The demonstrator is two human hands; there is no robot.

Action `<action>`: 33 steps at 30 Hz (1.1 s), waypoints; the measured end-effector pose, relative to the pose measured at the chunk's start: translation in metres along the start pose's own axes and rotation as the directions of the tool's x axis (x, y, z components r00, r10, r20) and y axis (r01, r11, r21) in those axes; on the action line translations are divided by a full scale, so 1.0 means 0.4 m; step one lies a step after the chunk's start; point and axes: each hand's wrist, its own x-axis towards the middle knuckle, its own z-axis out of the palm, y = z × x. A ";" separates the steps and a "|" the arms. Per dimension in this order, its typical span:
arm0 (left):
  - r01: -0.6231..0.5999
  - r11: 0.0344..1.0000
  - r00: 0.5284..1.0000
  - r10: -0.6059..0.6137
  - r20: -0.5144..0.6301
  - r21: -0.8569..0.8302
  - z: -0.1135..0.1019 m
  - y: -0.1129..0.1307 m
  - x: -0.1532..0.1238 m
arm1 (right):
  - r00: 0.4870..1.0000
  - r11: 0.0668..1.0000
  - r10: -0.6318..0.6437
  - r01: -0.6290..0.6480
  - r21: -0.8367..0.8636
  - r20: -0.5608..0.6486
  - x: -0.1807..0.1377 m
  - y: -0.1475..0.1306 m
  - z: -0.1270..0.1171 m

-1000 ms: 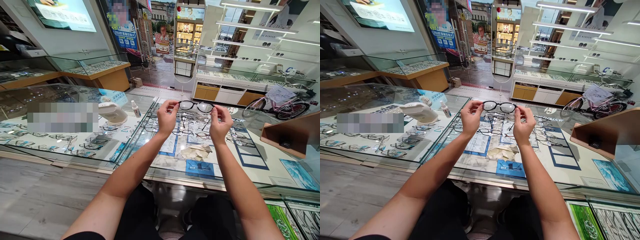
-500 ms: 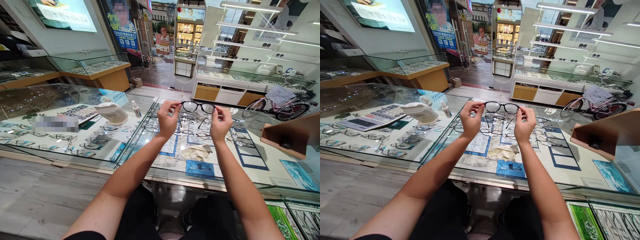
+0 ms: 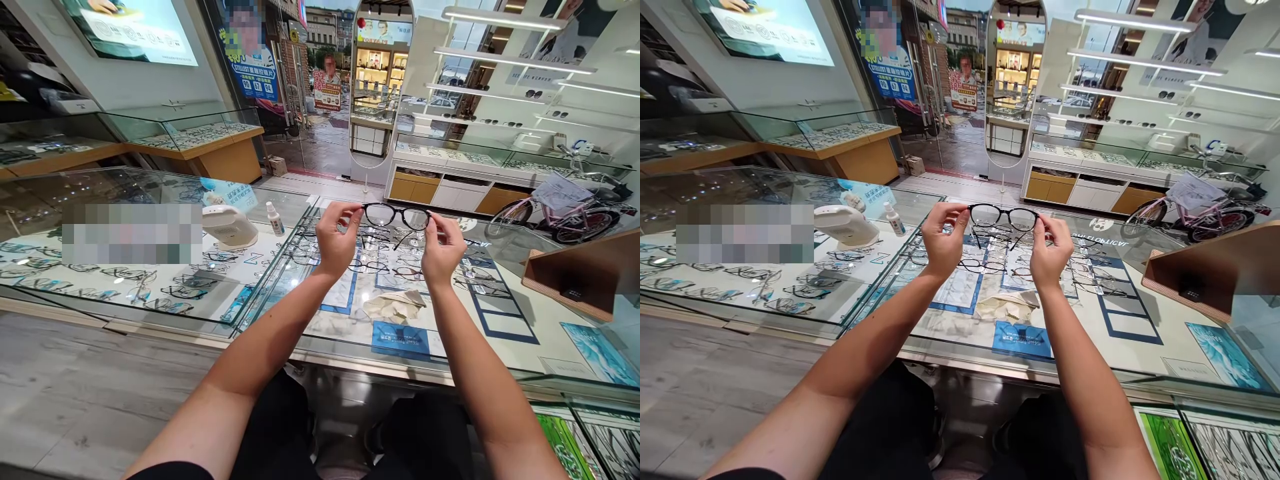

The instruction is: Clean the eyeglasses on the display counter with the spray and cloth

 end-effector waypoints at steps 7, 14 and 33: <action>0.103 0.994 0.994 -0.102 0.023 -0.030 0.002 -0.011 -0.003 | 1.000 0.999 0.027 -0.028 -0.024 -0.007 0.000 -0.014 -0.003; 0.263 0.960 0.964 -0.260 0.049 -0.091 0.007 -0.026 -0.001 | 1.000 0.999 -0.021 0.021 -0.032 -0.008 0.002 -0.025 -0.004; -0.067 0.997 0.997 0.068 -0.034 0.039 -0.005 0.009 -0.005 | 0.963 0.940 0.258 -0.267 0.214 0.072 0.004 0.000 0.008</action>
